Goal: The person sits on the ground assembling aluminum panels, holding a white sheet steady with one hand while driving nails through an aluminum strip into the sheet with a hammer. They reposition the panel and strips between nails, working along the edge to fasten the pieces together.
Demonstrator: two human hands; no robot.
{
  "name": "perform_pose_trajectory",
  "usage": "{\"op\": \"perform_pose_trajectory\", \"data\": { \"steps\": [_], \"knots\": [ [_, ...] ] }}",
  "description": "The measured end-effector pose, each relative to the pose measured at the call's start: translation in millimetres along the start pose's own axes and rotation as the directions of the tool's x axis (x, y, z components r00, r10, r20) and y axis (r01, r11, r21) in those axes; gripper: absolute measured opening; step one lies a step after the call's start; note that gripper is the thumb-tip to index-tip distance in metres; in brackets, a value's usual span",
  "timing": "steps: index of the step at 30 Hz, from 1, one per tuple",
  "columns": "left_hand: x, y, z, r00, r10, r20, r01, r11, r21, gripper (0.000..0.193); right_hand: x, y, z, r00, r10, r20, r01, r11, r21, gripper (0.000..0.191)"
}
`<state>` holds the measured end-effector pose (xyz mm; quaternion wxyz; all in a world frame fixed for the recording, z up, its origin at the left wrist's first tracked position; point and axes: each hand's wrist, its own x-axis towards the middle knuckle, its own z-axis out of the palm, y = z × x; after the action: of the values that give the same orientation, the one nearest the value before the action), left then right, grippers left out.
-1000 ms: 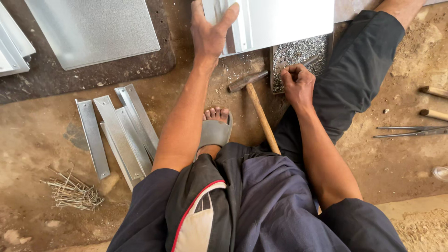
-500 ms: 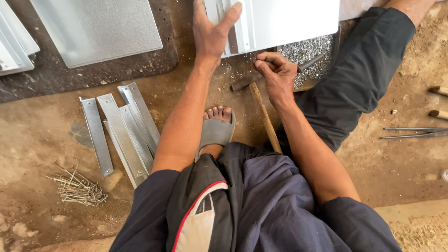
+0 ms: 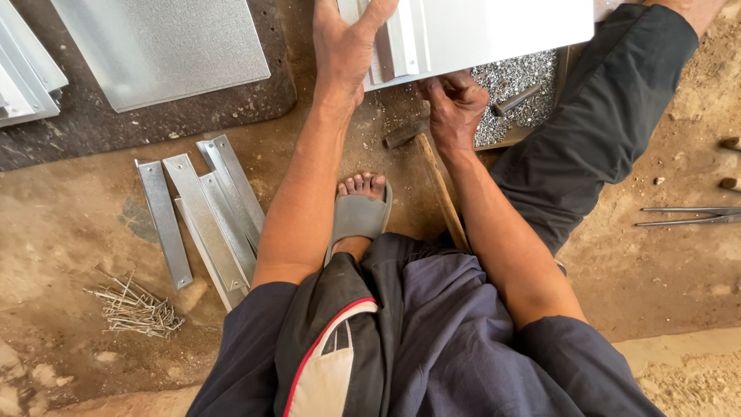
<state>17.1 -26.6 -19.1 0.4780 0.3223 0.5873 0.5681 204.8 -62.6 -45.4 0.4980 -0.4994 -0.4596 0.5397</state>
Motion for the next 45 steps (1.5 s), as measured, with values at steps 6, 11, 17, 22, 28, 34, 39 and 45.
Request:
{"op": "perform_pose_trajectory", "data": {
  "steps": [6,11,17,22,28,34,39,45],
  "knots": [
    [-4,5,2,0.999,0.039,-0.007,-0.038,0.999,0.036,0.119,1,-5,-2,0.998,0.062,0.025,-0.063,0.998,0.029,0.008],
    [-4,8,3,1.000,-0.029,0.007,0.030,0.998,-0.054,0.113,-3,-36,-12,0.995,0.094,0.042,-0.084,0.978,-0.191,0.007],
    [-6,2,4,1.000,-0.007,-0.004,0.007,1.000,0.008,0.092,2,-35,-25,0.991,0.125,-0.041,-0.107,0.945,0.310,0.019],
    [-4,-6,4,0.999,0.028,-0.028,-0.027,0.999,0.037,0.088,7,-4,-36,0.991,0.116,-0.062,-0.090,0.942,0.322,0.041],
    [-1,-18,2,0.999,0.041,-0.035,-0.040,0.998,0.051,0.088,11,-9,-37,0.984,0.174,-0.034,-0.154,0.934,0.323,0.029],
    [-2,-10,2,0.997,0.004,-0.076,0.000,0.998,0.061,0.083,-24,-31,-48,0.979,0.183,0.091,-0.067,0.710,-0.701,0.027],
    [-4,-3,2,0.997,0.001,-0.081,0.001,1.000,0.027,0.080,-85,-48,-56,0.801,0.380,0.463,0.206,0.551,-0.809,0.040],
    [-10,3,1,0.991,0.047,-0.124,-0.049,0.999,-0.013,0.082,-96,-127,-68,0.680,0.655,0.329,-0.452,0.728,-0.516,0.019]
  ]
}}
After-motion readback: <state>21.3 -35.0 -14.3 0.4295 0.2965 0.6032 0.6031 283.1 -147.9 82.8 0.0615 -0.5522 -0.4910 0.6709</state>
